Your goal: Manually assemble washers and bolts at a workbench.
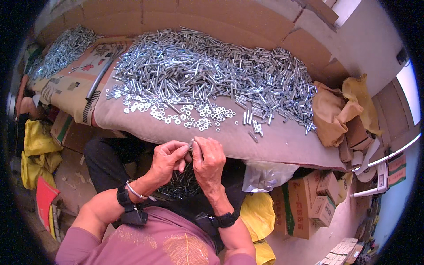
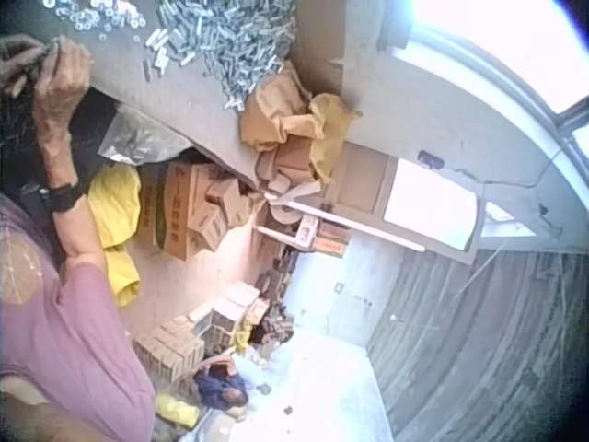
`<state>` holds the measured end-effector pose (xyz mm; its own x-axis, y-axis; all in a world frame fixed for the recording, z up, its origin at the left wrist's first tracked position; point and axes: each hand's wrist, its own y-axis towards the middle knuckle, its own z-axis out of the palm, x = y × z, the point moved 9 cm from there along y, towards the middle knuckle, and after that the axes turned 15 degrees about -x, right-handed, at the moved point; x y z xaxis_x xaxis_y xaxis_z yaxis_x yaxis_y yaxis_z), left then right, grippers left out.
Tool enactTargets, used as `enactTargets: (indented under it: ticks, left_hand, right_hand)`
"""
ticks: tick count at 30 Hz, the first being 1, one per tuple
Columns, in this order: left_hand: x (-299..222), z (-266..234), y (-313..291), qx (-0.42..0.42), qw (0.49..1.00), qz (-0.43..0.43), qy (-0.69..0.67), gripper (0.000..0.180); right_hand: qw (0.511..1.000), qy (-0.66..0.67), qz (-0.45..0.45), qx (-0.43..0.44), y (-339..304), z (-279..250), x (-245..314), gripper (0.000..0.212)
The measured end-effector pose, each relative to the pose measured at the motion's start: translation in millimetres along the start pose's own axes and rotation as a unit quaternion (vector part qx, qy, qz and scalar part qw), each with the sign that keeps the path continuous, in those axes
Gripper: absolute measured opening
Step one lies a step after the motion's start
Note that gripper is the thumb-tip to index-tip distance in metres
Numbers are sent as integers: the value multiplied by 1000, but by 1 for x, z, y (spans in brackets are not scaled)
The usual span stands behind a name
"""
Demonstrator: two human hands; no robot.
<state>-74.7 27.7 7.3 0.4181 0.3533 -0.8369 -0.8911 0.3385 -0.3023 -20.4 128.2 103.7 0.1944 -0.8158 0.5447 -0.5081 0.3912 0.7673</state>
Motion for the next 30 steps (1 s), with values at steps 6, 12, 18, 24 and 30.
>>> enactTargets:
  ticks: [6, 12, 18, 24, 30]
  left_hand:
    - [-23, -12, 7, -29, 993, 98, 59, 20]
    - [-16, -36, 21, -77, 996, 23, -28, 22]
    - [-13, -42, 26, -81, 995, 8, -62, 21]
    - [-14, -44, 25, -80, 995, 3, -63, 21]
    - [-12, -29, 19, -52, 996, -18, -69, 20]
  right_hand:
    - [954, 125, 260, 76, 0, 33, -30, 14]
    - [984, 12, 128, 124, 16, 64, -30, 14]
    - [956, -226, -139, 129, 33, 107, -30, 11]
    - [964, -201, -135, 111, 37, 102, -26, 11]
    - [988, 46, 111, 100, 20, 64, -25, 11]
